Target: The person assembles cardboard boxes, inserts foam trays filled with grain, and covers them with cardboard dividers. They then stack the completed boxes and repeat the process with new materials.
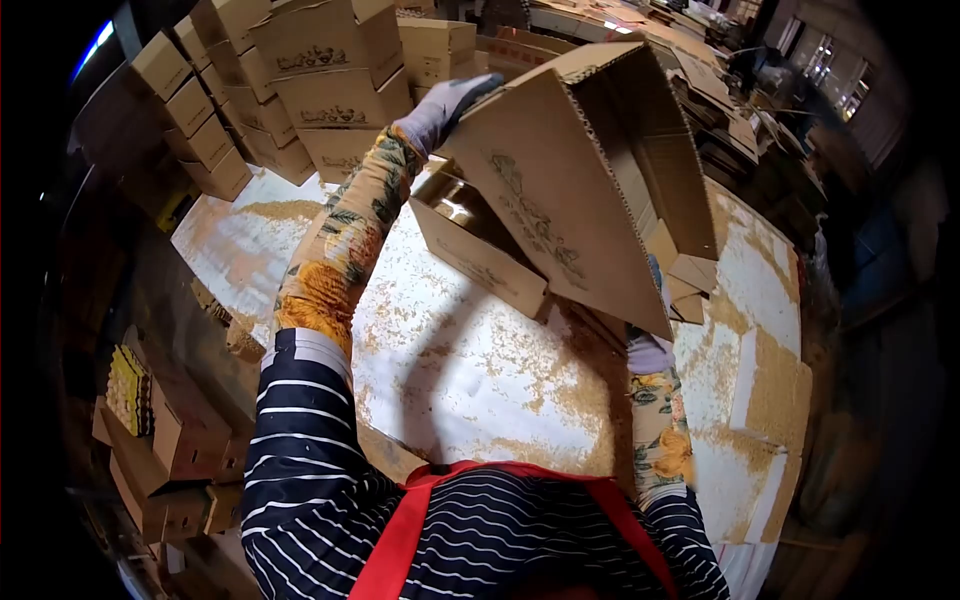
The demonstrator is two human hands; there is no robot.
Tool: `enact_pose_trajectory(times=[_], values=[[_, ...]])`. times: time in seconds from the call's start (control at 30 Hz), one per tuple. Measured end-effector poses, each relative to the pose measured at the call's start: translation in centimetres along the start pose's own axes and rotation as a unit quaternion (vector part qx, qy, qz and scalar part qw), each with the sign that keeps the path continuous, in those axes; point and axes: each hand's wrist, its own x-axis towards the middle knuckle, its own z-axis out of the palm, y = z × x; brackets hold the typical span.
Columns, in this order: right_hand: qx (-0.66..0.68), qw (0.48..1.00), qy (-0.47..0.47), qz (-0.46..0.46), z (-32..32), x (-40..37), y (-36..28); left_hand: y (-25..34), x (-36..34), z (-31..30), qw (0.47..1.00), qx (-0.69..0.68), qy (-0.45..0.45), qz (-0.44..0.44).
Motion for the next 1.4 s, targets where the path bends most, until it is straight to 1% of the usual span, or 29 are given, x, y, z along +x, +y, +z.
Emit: enact_pose_trajectory(times=[0.03,0.1,0.17,0.23,0.3,0.33,0.4,0.43,0.47,0.5,0.6,0.7,0.77,0.83,0.87,0.9,0.93,0.97,1.0,1.07,1.1,1.17,1.2,1.23,1.27,1.3,1.33,1.37,1.4], values=[[0.018,1.0,-0.001,0.015,0.7,1.1,0.5,-1.1,-0.2,-1.1,0.997,0.001,0.019,-0.071],[0.001,1.0,-0.017,0.023,1.0,3.5,0.9,-5.2,0.0,-3.2,0.997,-0.014,0.046,-0.06],[-0.028,0.999,-0.037,0.026,0.8,4.3,0.6,-9.7,0.9,-5.6,0.997,0.06,0.014,-0.054],[-0.048,0.997,-0.045,0.029,0.9,5.4,0.6,-14.2,2.0,-8.4,0.958,0.27,-0.044,0.079],[-0.06,0.996,-0.053,0.032,1.3,6.2,0.9,-17.1,3.2,-10.0,0.923,0.375,-0.024,0.083],[-0.065,0.996,-0.057,0.032,1.4,6.6,1.2,-18.8,3.8,-10.7,0.928,0.356,-0.038,0.1],[-0.077,0.994,-0.064,0.038,1.7,6.9,1.8,-17.9,1.7,-10.5,0.989,0.091,-0.116,0.009],[-0.079,0.994,-0.069,0.038,2.0,7.3,2.2,-17.3,0.6,-10.4,0.989,-0.036,-0.137,-0.048],[-0.073,0.994,-0.076,0.041,2.7,8.0,2.7,-18.0,0.2,-10.8,0.989,-0.052,-0.099,-0.096],[-0.066,0.993,-0.083,0.044,3.2,8.2,3.1,-20.9,0.7,-11.8,0.991,-0.038,-0.089,-0.09],[-0.056,0.994,-0.086,0.041,4.5,9.0,4.4,-34.0,5.3,-17.6,0.986,0.15,-0.067,-0.013],[-0.069,0.995,-0.062,-0.031,6.6,10.2,4.5,-32.1,4.6,-16.3,0.958,0.281,-0.043,-0.035],[-0.023,0.996,-0.051,0.065,7.0,11.6,6.2,-31.1,3.1,-14.7,0.931,0.357,-0.029,-0.065],[0.043,0.997,-0.043,0.054,7.3,13.0,8.3,-28.8,2.7,-13.4,0.914,0.398,-0.024,-0.079],[0.056,0.994,-0.034,0.086,7.4,13.6,8.5,-27.7,2.2,-12.3,0.971,0.125,0.066,-0.19],[0.067,0.99,-0.023,0.118,7.2,13.9,8.6,-26.5,1.5,-11.1,0.934,-0.161,0.148,-0.283],[0.067,0.991,-0.021,0.116,7.3,13.9,9.2,-25.1,0.7,-11.2,0.918,-0.305,0.088,-0.236],[0.04,0.997,-0.008,0.063,8.0,13.8,10.1,-22.0,-0.2,-11.0,0.927,-0.24,0.067,-0.28],[0.011,1.0,0.002,0.01,8.5,13.6,10.4,-22.2,-0.4,-10.9,0.934,-0.232,0.063,-0.265],[0.016,0.999,0.034,-0.01,9.6,13.4,10.2,-23.5,-0.8,-10.6,0.941,-0.225,0.065,-0.247],[0.021,0.997,0.067,-0.023,10.2,12.9,10.1,-24.6,-0.9,-10.1,0.931,-0.274,0.111,-0.215],[0.026,0.998,0.058,-0.013,10.3,12.6,9.6,-28.9,0.2,-10.3,0.909,-0.333,0.191,-0.16],[0.031,0.998,0.057,-0.009,10.3,12.2,9.3,-32.8,0.6,-11.5,0.935,-0.229,0.222,-0.153],[0.03,0.998,0.052,-0.007,10.7,11.8,8.3,-30.6,-1.0,-10.5,0.935,-0.14,0.251,-0.207],[0.026,0.998,0.043,0.04,11.2,11.1,6.9,-28.3,-2.6,-9.3,0.923,-0.055,0.272,-0.265],[0.019,0.998,0.026,0.056,9.9,12.2,7.8,-25.8,-5.3,-6.5,0.922,-0.057,0.276,-0.265],[0.012,0.997,0.008,0.072,8.6,13.2,8.8,-23.9,-7.7,-3.5,0.908,0.078,0.385,-0.142],[0.005,0.996,-0.01,0.087,7.2,14.3,9.8,-22.9,-10.0,-1.0,0.851,0.211,0.48,-0.017],[-0.039,0.996,0.005,0.077,5.9,16.1,11.2,-22.5,-12.8,1.3,0.862,0.273,0.427,0.012]])
